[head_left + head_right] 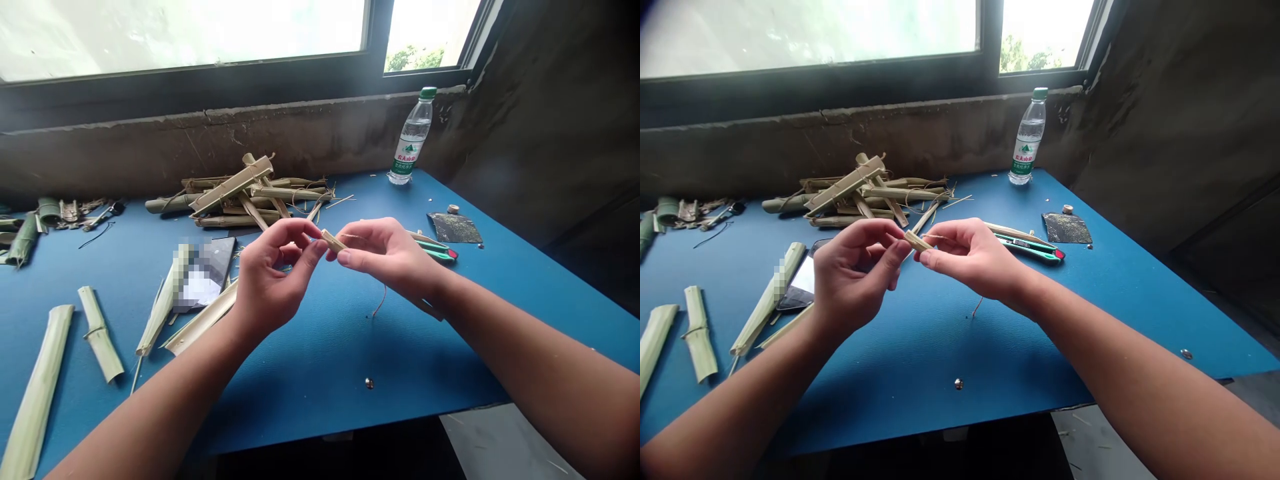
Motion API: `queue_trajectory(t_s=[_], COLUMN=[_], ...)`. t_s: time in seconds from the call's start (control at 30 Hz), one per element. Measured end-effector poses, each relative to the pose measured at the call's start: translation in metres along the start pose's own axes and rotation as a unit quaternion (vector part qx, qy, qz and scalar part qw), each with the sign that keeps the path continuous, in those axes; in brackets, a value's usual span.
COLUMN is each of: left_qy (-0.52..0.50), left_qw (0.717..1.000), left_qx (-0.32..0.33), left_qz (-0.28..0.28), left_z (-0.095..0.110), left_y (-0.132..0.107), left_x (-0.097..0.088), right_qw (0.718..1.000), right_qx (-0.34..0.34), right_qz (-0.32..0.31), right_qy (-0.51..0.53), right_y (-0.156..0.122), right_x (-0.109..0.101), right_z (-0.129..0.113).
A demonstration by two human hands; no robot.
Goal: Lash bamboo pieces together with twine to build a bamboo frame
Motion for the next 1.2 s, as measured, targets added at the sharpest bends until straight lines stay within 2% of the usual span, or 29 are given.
queue_trajectory(t_s=[0.13,0.3,0.4,0.53,0.6,0.73,0.87,1.03,1.2], left_qy=[0.019,0.163,0.119,-0.034,-0.077,-0.100,-0.147,-0.052,0.003], left_qw=[1.000,0.984,0.992,0.995,0.992,0.988,0.984,0.995,0.997], left_qx=[0.011,0.055,-0.005,-0.075,-0.089,-0.110,-0.096,-0.075,-0.072], left_qz=[-0.020,-0.046,-0.042,-0.048,-0.053,-0.044,-0.018,0.038,0.038], left_z=[0.000,0.009,0.000,-0.014,-0.017,-0.020,-0.020,-0.012,-0.004], left_y=[-0.001,-0.001,0.001,0.001,0.001,0.001,0.001,-0.001,-0.003], left_x=[-0.002,-0.001,-0.001,0.003,0.005,0.007,0.004,-0.007,-0.005], right_qw=[1.000,0.999,0.999,0.999,0.998,0.999,0.998,0.997,0.997], right_qx=[0.012,0.024,0.028,0.040,0.047,0.045,0.026,0.015,-0.007], right_qz=[-0.004,-0.033,-0.026,-0.028,-0.032,-0.023,-0.002,0.041,0.045], right_qy=[-0.025,-0.036,-0.028,-0.012,-0.012,-0.003,0.048,0.057,0.063], right_y=[-0.001,0.000,0.002,0.002,0.001,0.001,0.003,0.003,0.003], right_x=[0.001,0.005,0.005,0.007,0.008,0.006,0.004,0.000,0.000], right_z=[0.003,0.004,0.003,0.006,0.009,0.010,0.005,0.003,0.008])
Point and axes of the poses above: each hand's wrist, its own y-axis towards the middle knuckle, its own x-axis out of the palm, z = x × y, the point moved 8 cm from there along y, towards the middle knuckle, and after that the axes turned 10 degrees about -z, right-handed, at the moved point
